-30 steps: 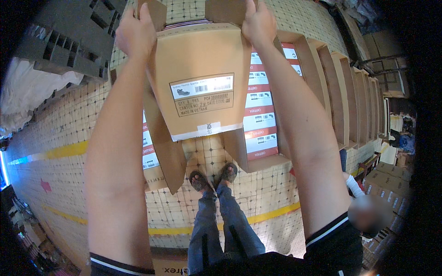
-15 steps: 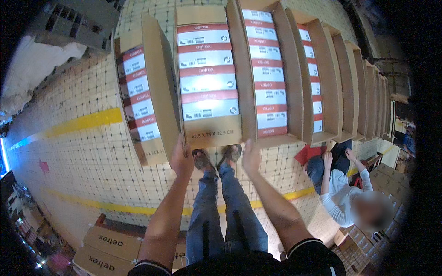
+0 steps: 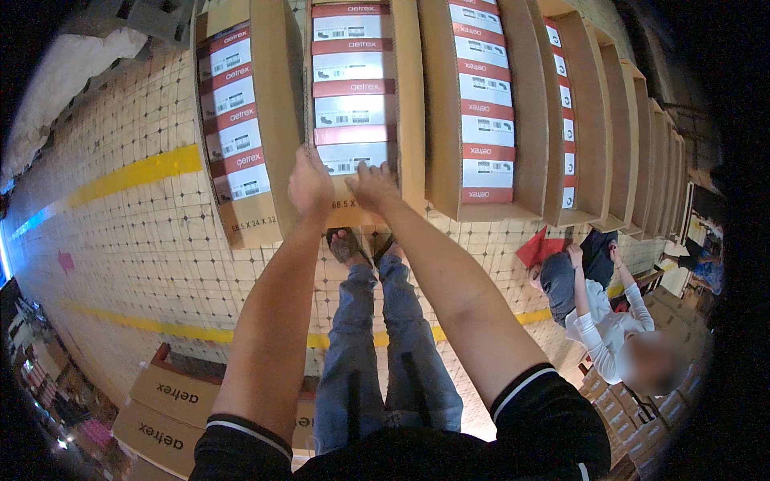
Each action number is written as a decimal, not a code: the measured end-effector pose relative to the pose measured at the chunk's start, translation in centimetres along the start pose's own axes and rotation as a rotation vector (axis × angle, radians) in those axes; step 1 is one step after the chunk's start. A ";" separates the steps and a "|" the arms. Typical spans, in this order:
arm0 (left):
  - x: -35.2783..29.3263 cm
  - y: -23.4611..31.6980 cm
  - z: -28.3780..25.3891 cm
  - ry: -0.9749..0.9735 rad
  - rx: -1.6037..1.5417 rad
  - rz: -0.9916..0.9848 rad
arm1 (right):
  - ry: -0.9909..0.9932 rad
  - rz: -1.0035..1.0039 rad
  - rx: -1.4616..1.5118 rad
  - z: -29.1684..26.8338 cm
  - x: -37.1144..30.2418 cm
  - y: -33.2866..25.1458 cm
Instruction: The person opens a large cardboard box, removes smaller shoe boxes, and places them into a larger shipping carton. The person then closes the carton flaps and secures them with tape.
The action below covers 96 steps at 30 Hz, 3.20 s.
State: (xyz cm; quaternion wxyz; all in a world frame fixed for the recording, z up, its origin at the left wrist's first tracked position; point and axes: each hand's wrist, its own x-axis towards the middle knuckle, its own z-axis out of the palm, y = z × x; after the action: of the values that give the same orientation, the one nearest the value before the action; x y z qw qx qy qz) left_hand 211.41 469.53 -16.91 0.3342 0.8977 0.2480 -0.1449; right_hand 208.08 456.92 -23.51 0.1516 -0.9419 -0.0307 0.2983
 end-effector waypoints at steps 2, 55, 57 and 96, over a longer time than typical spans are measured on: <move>0.1 -0.6 -0.6 0.025 0.039 -0.005 | -0.027 0.014 -0.009 -1.5 -0.2 0.5; 1.5 -2.2 -1.4 0.016 0.168 -0.051 | 0.484 0.378 0.300 -8.4 -3.5 6.9; 1.7 -2.5 -1.2 0.038 0.158 -0.023 | 0.490 0.378 0.302 -8.3 -3.4 6.8; 1.4 -2.4 -0.5 0.021 0.261 -0.070 | 0.440 0.421 0.271 -8.3 -3.2 7.2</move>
State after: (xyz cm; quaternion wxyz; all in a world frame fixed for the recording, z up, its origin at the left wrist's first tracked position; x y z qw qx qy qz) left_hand 211.30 471.90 -18.39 0.2068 0.9258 0.2618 -0.1780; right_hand 209.99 447.33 -17.47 0.2134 -0.9407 0.2378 0.1141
